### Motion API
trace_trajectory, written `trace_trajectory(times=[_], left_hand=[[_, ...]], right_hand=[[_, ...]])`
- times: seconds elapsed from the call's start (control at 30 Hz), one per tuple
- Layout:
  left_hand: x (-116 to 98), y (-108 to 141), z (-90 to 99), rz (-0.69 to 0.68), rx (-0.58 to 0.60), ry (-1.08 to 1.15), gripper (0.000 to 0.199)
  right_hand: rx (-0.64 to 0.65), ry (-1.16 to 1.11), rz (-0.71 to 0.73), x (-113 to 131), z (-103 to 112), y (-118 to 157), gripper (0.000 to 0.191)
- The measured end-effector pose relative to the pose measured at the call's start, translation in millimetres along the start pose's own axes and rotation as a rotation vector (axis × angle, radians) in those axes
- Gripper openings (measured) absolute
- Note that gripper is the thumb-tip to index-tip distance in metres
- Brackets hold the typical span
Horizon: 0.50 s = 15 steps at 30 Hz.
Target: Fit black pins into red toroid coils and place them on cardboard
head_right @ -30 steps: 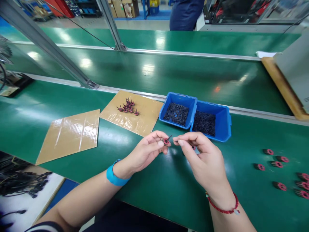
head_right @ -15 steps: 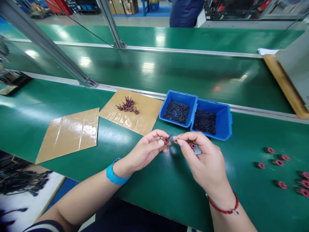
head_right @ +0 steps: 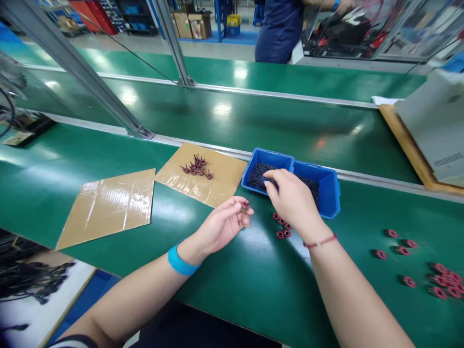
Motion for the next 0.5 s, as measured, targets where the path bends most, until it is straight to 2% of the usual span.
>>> trace_trajectory(times=[0.1,0.23,0.33,0.5], left_hand=[[-5.2,-4.0,5.0,-0.010,-0.047,0.066,0.013],[-9.7,-7.5,9.9,-0.013,-0.109,0.119,0.008],[-9.8,-7.8,9.9,-0.012,-0.108,0.124,0.008],[-6.7,-4.6,6.5,-0.005,-0.075,0.100,0.009]], right_hand=[[0.191,0.075,0.036,-9.4,-15.2,-37.0,0.022],[0.321,0.107,-0.028,-17.4,-34.5,-61.2,0.014],[0.316,0.094,-0.069,-21.2,-34.7,-64.0,0.015],[0.151,-0.050,-0.092,-30.2,-15.8,-56.8,0.016]])
Point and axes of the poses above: each hand's wrist, its own y-axis away from the middle knuckle, its own z-axis out of the back of the hand, x = y × z, the point moved 4 cm from there along -y, towards the middle knuckle, and after that the axes turned 14 degrees about z, right-handed, at the moved point
